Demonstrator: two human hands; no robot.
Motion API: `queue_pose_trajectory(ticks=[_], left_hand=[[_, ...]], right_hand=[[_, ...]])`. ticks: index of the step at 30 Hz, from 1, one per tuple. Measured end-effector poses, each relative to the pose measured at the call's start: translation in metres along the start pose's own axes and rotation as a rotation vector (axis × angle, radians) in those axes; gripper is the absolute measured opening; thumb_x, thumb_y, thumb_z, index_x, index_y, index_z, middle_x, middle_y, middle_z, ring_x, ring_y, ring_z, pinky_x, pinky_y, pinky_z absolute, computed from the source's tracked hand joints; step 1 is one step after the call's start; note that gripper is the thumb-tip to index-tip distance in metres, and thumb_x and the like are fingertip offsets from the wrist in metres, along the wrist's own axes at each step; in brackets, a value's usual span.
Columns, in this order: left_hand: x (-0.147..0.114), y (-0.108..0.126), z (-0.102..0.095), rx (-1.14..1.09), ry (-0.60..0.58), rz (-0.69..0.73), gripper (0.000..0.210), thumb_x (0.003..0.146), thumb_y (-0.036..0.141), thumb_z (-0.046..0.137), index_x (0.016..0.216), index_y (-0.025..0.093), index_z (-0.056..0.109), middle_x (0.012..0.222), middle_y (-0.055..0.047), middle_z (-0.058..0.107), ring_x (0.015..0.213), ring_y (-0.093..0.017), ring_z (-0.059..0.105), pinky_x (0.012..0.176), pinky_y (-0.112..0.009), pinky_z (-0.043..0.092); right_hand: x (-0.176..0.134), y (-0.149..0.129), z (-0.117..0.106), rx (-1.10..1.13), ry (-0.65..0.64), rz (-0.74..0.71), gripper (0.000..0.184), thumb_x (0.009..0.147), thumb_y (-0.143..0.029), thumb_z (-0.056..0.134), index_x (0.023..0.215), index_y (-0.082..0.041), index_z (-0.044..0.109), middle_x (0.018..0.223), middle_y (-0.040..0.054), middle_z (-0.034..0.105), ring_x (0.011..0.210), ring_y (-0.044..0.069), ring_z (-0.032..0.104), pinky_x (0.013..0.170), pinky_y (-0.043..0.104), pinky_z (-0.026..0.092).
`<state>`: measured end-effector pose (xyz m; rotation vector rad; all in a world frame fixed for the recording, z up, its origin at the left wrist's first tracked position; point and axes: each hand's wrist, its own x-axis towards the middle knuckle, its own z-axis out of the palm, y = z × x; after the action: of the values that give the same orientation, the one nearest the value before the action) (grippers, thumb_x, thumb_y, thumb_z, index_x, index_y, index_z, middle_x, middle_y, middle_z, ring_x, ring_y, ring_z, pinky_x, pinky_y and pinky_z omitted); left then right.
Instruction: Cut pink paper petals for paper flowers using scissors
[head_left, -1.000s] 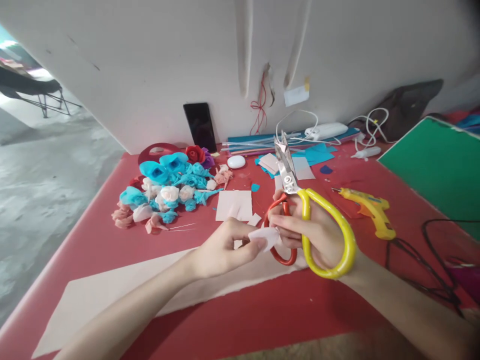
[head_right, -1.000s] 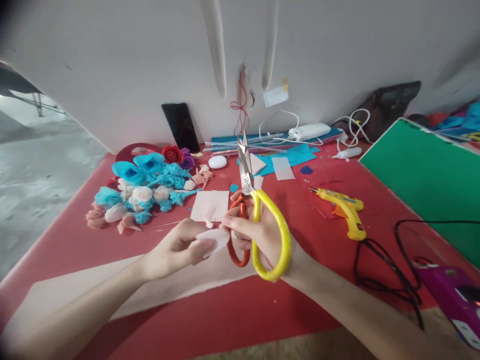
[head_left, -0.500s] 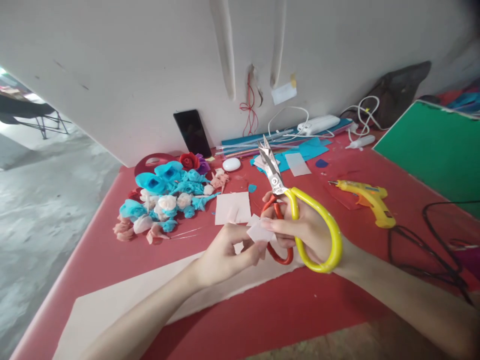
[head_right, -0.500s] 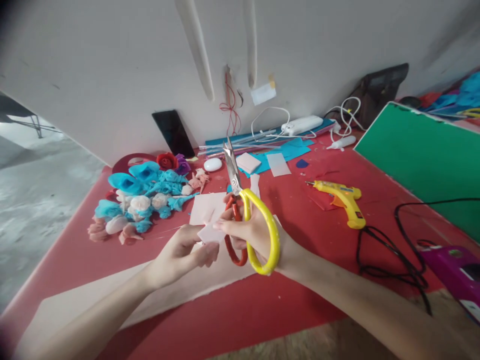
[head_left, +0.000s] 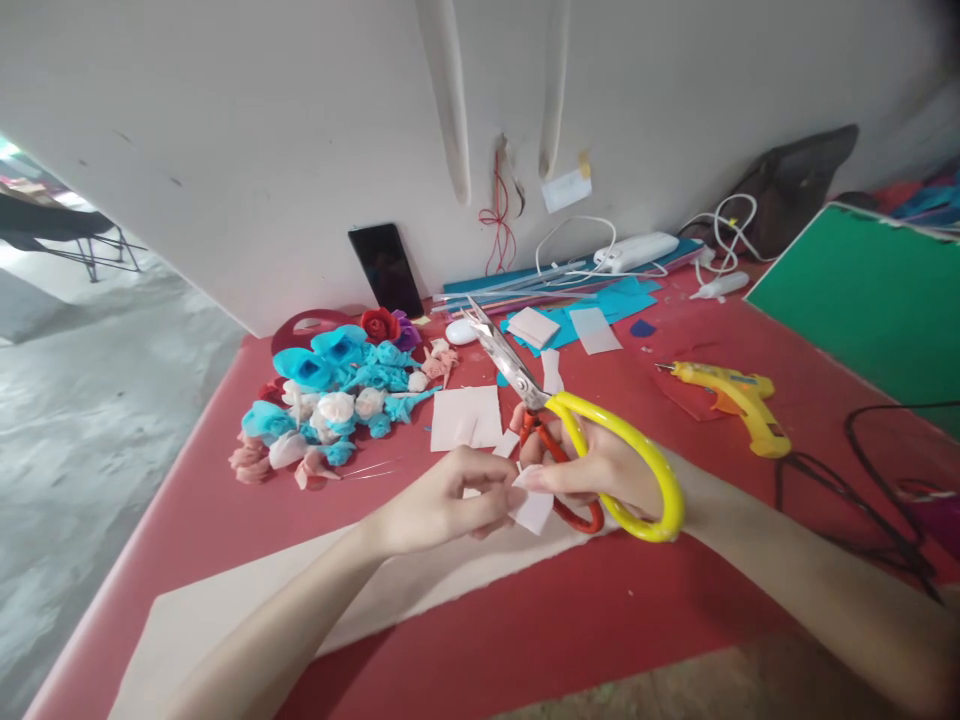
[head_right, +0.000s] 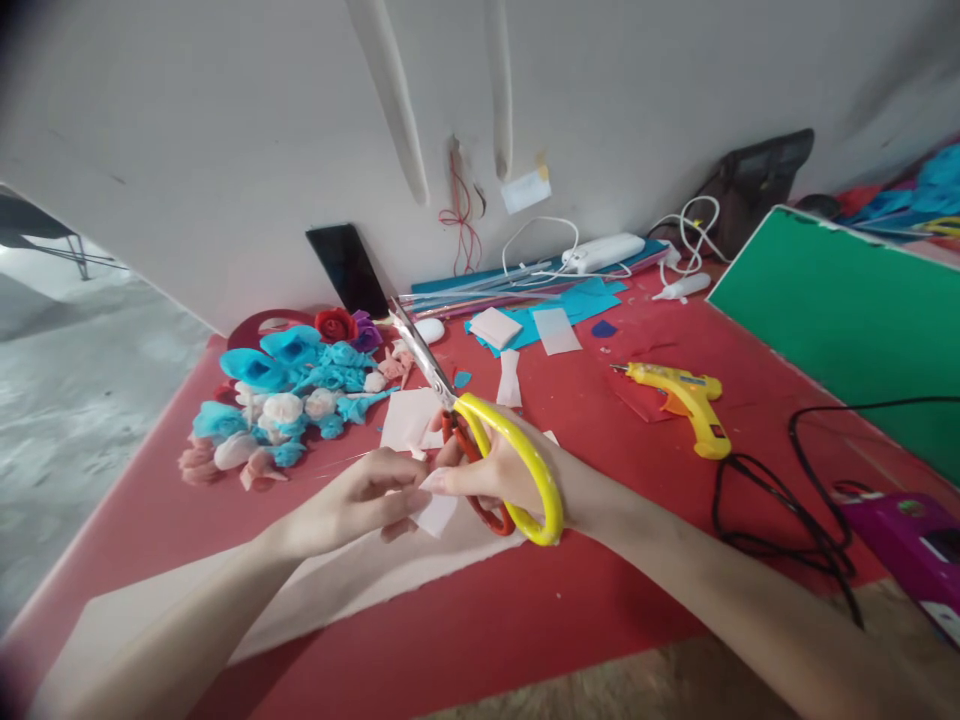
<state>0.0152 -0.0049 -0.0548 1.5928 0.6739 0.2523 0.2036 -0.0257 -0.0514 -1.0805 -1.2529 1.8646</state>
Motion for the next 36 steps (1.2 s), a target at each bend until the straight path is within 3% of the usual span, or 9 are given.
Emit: queue_pose_trajectory(ticks=[6, 9, 11, 14, 17, 21, 27, 32, 36], left_hand=[[0.001, 0.000, -0.003, 0.040, -0.016, -0.013, 0.032, 0.085, 0.030, 0.046, 0.057, 0.014, 0.048, 0.051, 0.004, 0.044, 0.046, -0.005, 0.038, 0.047, -0.018, 0.031], [0.002, 0.000, -0.005, -0.036, 0.045, -0.018, 0.033, 0.084, 0.031, 0.048, 0.055, 0.014, 0.047, 0.050, 0.004, 0.044, 0.046, -0.006, 0.038, 0.047, -0.020, 0.030], [0.003, -0.002, -0.006, -0.110, 0.105, -0.002, 0.031, 0.081, 0.030, 0.050, 0.055, 0.015, 0.049, 0.048, 0.003, 0.043, 0.045, -0.007, 0.038, 0.046, -0.021, 0.028], [0.005, -0.005, -0.009, -0.197, 0.232, 0.045, 0.029, 0.079, 0.028, 0.052, 0.054, 0.015, 0.052, 0.045, 0.003, 0.042, 0.043, -0.008, 0.036, 0.045, -0.023, 0.026], [0.007, -0.008, -0.012, -0.329, 0.364, 0.083, 0.028, 0.077, 0.026, 0.053, 0.052, 0.015, 0.053, 0.042, 0.003, 0.040, 0.040, -0.007, 0.032, 0.042, -0.022, 0.022], [0.009, -0.007, -0.016, -0.501, 0.535, 0.138, 0.027, 0.075, 0.025, 0.051, 0.050, 0.016, 0.044, 0.039, 0.006, 0.035, 0.037, -0.006, 0.030, 0.041, -0.020, 0.022], [0.009, 0.005, -0.018, -0.588, 0.738, 0.277, 0.030, 0.079, 0.025, 0.049, 0.052, 0.016, 0.040, 0.041, 0.005, 0.038, 0.037, -0.005, 0.034, 0.041, -0.018, 0.026], [0.006, 0.008, -0.023, -0.716, 0.838, 0.336, 0.023, 0.082, 0.023, 0.048, 0.061, 0.014, 0.048, 0.047, 0.005, 0.040, 0.037, -0.004, 0.034, 0.041, -0.016, 0.029], [0.006, 0.006, -0.028, -0.860, 0.834, 0.348, 0.022, 0.084, 0.021, 0.046, 0.064, 0.013, 0.050, 0.049, 0.005, 0.038, 0.038, -0.003, 0.033, 0.039, -0.014, 0.029]], right_hand=[[0.002, 0.002, 0.003, -0.061, 0.081, -0.040, 0.022, 0.081, -0.040, 0.057, 0.088, -0.020, 0.050, 0.048, -0.0109, 0.040, 0.031, 0.002, 0.028, 0.029, 0.013, 0.026], [0.008, 0.004, 0.002, 0.000, 0.103, -0.049, 0.029, 0.084, -0.048, 0.048, 0.083, -0.019, 0.051, 0.038, -0.0103, 0.039, 0.027, 0.004, 0.032, 0.028, 0.015, 0.028], [0.011, 0.003, -0.001, 0.072, 0.101, -0.005, 0.028, 0.084, -0.046, 0.048, 0.087, -0.019, 0.050, 0.044, -0.0074, 0.049, 0.028, 0.006, 0.040, 0.028, 0.016, 0.032], [0.015, 0.001, -0.007, 0.209, 0.049, 0.019, 0.017, 0.083, -0.028, 0.047, 0.097, -0.017, 0.049, 0.058, -0.0016, 0.061, 0.045, 0.012, 0.059, 0.041, 0.021, 0.046], [0.017, 0.002, -0.014, 0.358, -0.124, -0.018, 0.036, 0.068, -0.006, 0.044, 0.102, -0.016, 0.049, 0.075, 0.0041, 0.067, 0.071, 0.018, 0.065, 0.064, 0.032, 0.052], [0.016, 0.002, -0.017, 0.457, -0.262, -0.011, 0.052, 0.056, -0.004, 0.042, 0.106, -0.016, 0.047, 0.095, 0.0082, 0.066, 0.086, 0.021, 0.063, 0.074, 0.039, 0.048], [0.009, -0.009, -0.013, 0.465, -0.407, 0.099, 0.024, 0.079, -0.028, 0.043, 0.099, -0.015, 0.046, 0.086, 0.0110, 0.065, 0.065, 0.020, 0.062, 0.055, 0.031, 0.045], [-0.001, -0.012, -0.005, 0.378, -0.523, 0.108, 0.025, 0.086, -0.038, 0.039, 0.092, -0.016, 0.048, 0.079, 0.0091, 0.065, 0.049, 0.015, 0.060, 0.047, 0.026, 0.041], [-0.011, -0.008, 0.005, 0.328, -0.489, 0.146, 0.026, 0.088, -0.039, 0.038, 0.093, -0.016, 0.048, 0.080, 0.0098, 0.066, 0.050, 0.014, 0.060, 0.051, 0.026, 0.042]])
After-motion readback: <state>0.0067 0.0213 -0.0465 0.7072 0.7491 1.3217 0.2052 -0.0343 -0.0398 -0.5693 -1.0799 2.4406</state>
